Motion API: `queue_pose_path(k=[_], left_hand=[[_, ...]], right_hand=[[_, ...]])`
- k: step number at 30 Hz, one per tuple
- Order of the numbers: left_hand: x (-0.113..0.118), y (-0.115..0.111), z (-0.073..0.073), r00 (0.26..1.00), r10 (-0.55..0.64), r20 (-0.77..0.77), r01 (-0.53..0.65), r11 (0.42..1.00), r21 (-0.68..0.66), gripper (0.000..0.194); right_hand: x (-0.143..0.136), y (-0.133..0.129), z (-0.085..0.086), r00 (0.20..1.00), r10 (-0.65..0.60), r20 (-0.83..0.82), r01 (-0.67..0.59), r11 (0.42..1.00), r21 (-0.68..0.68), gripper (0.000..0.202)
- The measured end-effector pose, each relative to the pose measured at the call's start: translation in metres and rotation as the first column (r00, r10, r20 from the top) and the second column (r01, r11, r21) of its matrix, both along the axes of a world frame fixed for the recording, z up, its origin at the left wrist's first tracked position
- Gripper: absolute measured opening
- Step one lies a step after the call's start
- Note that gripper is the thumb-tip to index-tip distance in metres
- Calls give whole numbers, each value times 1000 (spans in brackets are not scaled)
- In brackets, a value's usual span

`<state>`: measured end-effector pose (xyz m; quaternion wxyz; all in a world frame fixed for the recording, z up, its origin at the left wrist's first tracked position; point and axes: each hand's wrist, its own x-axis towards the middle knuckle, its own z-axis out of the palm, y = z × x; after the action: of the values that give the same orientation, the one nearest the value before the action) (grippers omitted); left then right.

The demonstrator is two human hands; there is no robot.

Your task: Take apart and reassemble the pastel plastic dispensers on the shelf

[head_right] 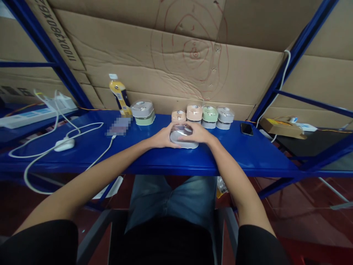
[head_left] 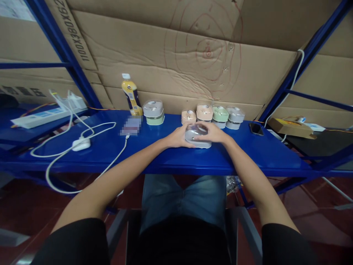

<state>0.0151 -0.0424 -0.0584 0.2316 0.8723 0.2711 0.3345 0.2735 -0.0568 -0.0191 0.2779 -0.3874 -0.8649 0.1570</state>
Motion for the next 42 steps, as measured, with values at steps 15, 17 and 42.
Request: queue_pose_path(k=[15, 17, 42], left_hand=[[-18, -4, 6, 981, 141, -130, -125, 984, 126, 52], [-28, 5, 8, 970, 209, -121, -195, 973, 121, 52], [2, -8, -3, 997, 53, 57, -52, 999, -14, 118]], right_hand=[[68, 21, 12, 918, -375, 131, 392, 908, -148, 77], [70, 22, 14, 910, -383, 161, 407, 898, -165, 78], [3, 1, 7, 998, 63, 25, -64, 996, 55, 87]])
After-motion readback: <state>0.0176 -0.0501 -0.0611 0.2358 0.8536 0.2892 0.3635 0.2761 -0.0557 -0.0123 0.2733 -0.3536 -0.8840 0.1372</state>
